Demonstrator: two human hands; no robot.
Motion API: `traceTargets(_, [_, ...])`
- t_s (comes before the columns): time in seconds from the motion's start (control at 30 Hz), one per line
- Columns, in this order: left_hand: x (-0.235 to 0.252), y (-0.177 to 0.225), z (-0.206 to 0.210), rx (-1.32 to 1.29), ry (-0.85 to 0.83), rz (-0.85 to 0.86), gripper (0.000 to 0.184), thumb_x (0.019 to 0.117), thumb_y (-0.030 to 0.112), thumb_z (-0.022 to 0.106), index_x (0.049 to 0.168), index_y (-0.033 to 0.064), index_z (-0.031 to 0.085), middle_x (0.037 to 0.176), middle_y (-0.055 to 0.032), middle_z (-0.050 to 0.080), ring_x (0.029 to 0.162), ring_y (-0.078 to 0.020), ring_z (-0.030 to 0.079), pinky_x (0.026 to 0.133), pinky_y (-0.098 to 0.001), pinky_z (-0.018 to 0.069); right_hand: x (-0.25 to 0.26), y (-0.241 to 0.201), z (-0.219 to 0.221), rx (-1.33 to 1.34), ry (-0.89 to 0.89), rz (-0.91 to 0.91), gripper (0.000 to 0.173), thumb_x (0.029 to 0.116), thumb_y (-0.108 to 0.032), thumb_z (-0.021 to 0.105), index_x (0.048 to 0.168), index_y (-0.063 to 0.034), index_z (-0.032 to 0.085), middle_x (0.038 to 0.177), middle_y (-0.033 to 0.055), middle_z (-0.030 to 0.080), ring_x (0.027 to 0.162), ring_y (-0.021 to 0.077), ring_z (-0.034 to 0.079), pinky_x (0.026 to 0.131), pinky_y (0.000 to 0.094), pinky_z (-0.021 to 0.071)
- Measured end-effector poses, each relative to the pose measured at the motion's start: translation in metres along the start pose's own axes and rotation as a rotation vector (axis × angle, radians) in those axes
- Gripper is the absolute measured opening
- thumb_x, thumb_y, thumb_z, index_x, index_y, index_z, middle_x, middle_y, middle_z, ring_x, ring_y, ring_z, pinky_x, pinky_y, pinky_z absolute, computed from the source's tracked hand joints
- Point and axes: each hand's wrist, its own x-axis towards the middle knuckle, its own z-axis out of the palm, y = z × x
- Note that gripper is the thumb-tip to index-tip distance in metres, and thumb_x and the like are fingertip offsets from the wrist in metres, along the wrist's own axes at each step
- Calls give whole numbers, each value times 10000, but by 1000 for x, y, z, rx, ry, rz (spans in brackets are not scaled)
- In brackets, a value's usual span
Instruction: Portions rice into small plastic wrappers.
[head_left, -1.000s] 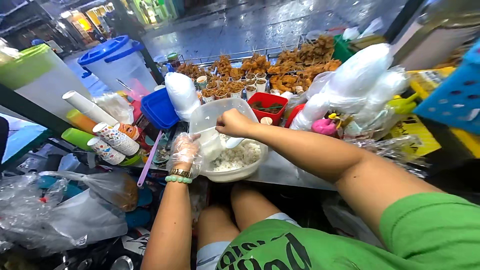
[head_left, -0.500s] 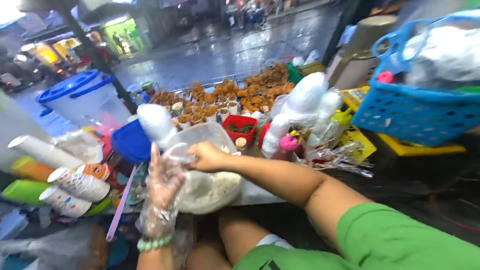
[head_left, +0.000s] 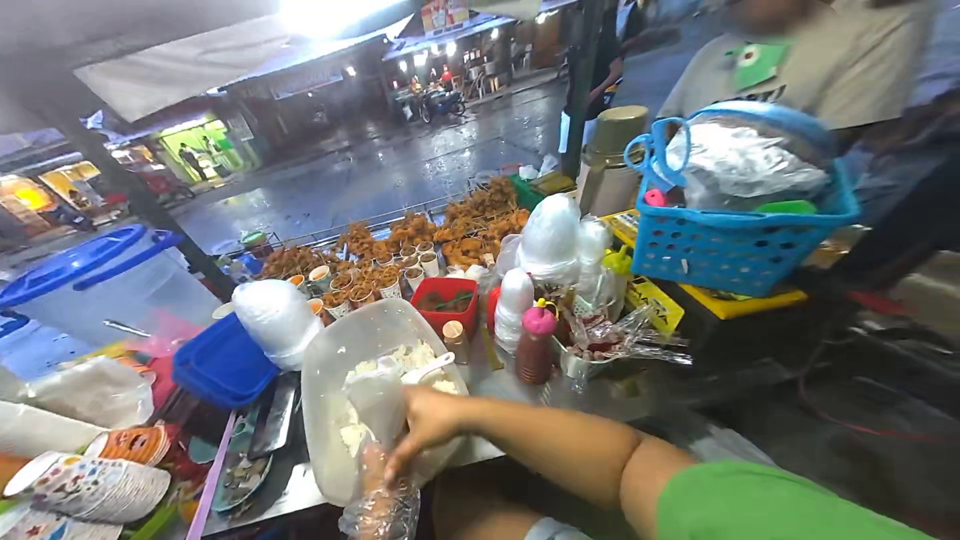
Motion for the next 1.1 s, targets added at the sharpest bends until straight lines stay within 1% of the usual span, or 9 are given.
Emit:
traceTargets(0.13, [4,-10,-6,-36,-117,61,295,901,23,690,1175,-77,646,1038,-125,716,962,-118,684,905,-292,564,5,-3,-4,-11,80,110,266,889,-122,784,990,109,700,969,217,706,931,269,663,897,472,511])
traceTargets(0.23, [4,-4,-20,-187,-171,46,286,894,22,650,1166,-55,605,941,-26,677,824,-26,660,768,-211,572,8,4,-17,336,245,157,177,878,-75,785,1008,16,706,862,9,714,739,25,628,730,232,538])
traceTargets(0.37, [13,15,-47,166,291,132,200,928,16,653,1085,-107,674,1043,-232,683,949,-279,664,880,-464,544,-10,4,-6,726,316,160,65,955,-13,669,1014,-31,690,823,-58,690,642,-7,577,635,188,511])
traceTargets(0.47, [13,34,-51,41,509,349,113,932,1,642,984,-50,729,918,-76,741,860,-53,690,844,-228,561,-31,5,30,881,105,146,118,986,-24,579,970,-109,659,794,-90,673,660,-3,597,657,201,526])
traceTargets(0.57, [2,44,-56,-456,39,498,131,980,200,666,943,213,791,876,99,773,823,-3,717,789,-181,591,-33,5,37,1058,99,211,187,1013,-24,513,954,-164,622,774,-90,662,659,11,602,654,207,528])
traceTargets(0.63, [0,41,-66,-369,-230,429,115,946,210,687,915,251,790,838,155,743,765,44,679,724,-149,571,-25,-3,17,957,266,216,173,980,43,512,1013,-95,610,816,-63,676,713,22,628,696,227,544])
traceTargets(0.73, [-5,40,-48,-218,-52,93,144,946,-40,586,922,31,709,745,79,689,660,21,634,653,-154,541,-21,-4,8,513,379,-98,79,871,66,682,934,30,715,876,-5,696,783,0,625,732,177,527])
traceTargets(0.9, [-8,32,-16,-356,259,-103,541,937,-26,590,1463,-31,463,1190,-123,663,921,-39,652,803,-197,542,-23,18,46,-289,360,-665,101,818,80,677,874,25,741,863,170,696,857,263,693,812,329,578])
traceTargets(1.1, [-11,38,-11,-389,297,85,925,797,-129,665,1558,-59,143,869,-22,672,744,0,676,706,-166,575,-20,20,26,-462,353,-286,596,726,-163,858,1299,-123,696,1347,268,592,1227,497,539,1019,625,458])
